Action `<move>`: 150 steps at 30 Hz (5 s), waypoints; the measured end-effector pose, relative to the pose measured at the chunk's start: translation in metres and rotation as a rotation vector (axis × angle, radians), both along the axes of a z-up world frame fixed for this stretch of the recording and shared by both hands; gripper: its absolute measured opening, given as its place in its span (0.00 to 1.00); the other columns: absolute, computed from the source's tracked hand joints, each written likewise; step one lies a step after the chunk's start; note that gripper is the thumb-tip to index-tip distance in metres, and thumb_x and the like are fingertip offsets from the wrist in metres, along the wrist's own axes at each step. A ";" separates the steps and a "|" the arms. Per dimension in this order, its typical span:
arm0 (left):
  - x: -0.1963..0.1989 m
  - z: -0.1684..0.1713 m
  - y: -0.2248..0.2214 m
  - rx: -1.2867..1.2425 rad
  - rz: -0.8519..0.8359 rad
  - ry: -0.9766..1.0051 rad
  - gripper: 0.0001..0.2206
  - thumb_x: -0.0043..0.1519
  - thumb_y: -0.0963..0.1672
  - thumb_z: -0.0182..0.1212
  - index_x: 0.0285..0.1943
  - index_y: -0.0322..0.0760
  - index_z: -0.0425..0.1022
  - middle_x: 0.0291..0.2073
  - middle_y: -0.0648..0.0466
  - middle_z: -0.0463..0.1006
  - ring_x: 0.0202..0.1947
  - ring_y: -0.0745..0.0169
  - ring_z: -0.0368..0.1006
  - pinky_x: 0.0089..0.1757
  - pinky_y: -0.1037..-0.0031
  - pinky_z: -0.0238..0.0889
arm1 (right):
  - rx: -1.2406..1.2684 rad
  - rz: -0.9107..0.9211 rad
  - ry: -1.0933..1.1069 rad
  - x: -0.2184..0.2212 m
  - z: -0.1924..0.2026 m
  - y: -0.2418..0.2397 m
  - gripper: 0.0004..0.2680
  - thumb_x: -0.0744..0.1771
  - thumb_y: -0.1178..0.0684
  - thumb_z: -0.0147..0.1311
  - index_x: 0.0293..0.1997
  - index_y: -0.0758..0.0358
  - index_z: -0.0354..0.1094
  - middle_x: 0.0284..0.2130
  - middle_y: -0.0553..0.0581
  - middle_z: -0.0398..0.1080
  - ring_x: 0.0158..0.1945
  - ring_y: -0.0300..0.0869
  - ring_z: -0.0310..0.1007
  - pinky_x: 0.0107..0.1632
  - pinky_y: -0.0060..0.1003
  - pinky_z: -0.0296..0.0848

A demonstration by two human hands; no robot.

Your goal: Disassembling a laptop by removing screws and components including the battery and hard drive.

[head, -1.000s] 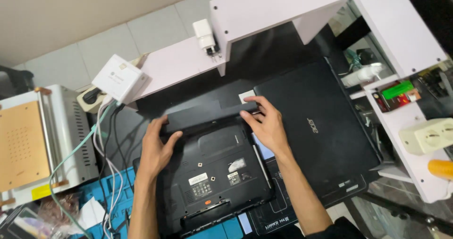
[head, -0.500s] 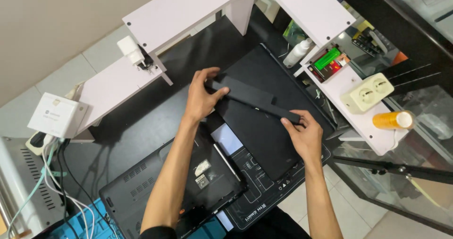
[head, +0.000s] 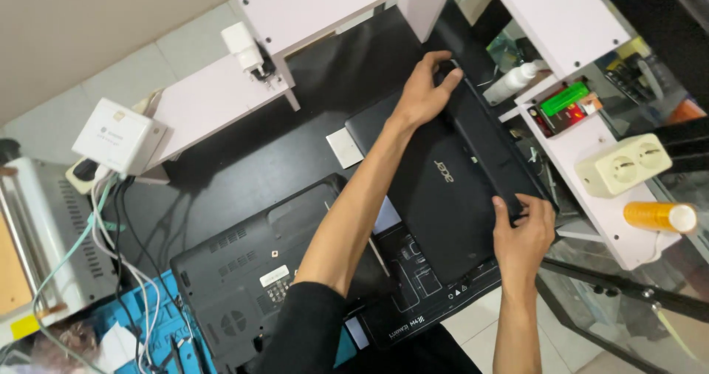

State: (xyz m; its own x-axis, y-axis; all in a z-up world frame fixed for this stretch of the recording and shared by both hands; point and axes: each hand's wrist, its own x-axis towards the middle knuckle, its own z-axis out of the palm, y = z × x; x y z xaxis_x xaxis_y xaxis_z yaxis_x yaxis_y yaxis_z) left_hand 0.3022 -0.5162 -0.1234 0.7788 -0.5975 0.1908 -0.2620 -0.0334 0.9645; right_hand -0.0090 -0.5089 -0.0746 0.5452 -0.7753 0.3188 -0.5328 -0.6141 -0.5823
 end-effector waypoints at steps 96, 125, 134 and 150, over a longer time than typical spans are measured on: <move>-0.288 0.042 0.454 0.943 0.553 -0.419 0.27 0.65 0.48 0.53 0.75 0.39 0.62 0.75 0.46 0.58 0.76 0.48 0.50 0.68 0.35 0.26 | 0.416 0.580 0.178 0.022 0.001 0.159 0.11 0.70 0.54 0.49 0.54 0.70 0.68 0.40 0.65 0.74 0.40 0.56 0.78 0.43 0.47 0.76; -0.283 0.074 0.484 0.768 0.804 -0.056 0.43 0.51 0.49 0.75 0.76 0.33 0.57 0.75 0.33 0.54 0.72 0.34 0.53 0.65 0.54 0.53 | 0.628 0.338 0.137 0.018 -0.026 0.152 0.11 0.70 0.51 0.50 0.49 0.72 0.69 0.37 0.66 0.79 0.41 0.49 0.82 0.43 0.41 0.76; -0.272 0.094 0.483 0.768 0.849 0.011 0.45 0.44 0.43 0.78 0.73 0.34 0.59 0.67 0.39 0.65 0.68 0.38 0.59 0.62 0.57 0.55 | 0.601 0.349 0.110 0.018 -0.033 0.150 0.12 0.70 0.51 0.50 0.50 0.73 0.69 0.39 0.68 0.79 0.44 0.50 0.82 0.46 0.41 0.76; -0.279 0.097 0.508 0.682 0.961 0.142 0.44 0.46 0.42 0.77 0.75 0.33 0.60 0.62 0.35 0.70 0.62 0.40 0.69 0.59 0.61 0.62 | 0.979 0.295 -0.098 -0.018 -0.063 0.161 0.13 0.71 0.49 0.50 0.56 0.71 0.67 0.44 0.60 0.78 0.45 0.38 0.76 0.47 0.30 0.73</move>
State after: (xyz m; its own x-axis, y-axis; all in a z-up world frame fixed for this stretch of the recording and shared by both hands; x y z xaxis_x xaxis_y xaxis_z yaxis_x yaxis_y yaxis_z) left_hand 0.0236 -0.0086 -0.0265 0.9521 0.2988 -0.0650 0.2593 -0.6763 0.6895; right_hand -0.0268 -0.3481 -0.1377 0.7615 -0.5588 -0.3282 -0.3606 0.0555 -0.9311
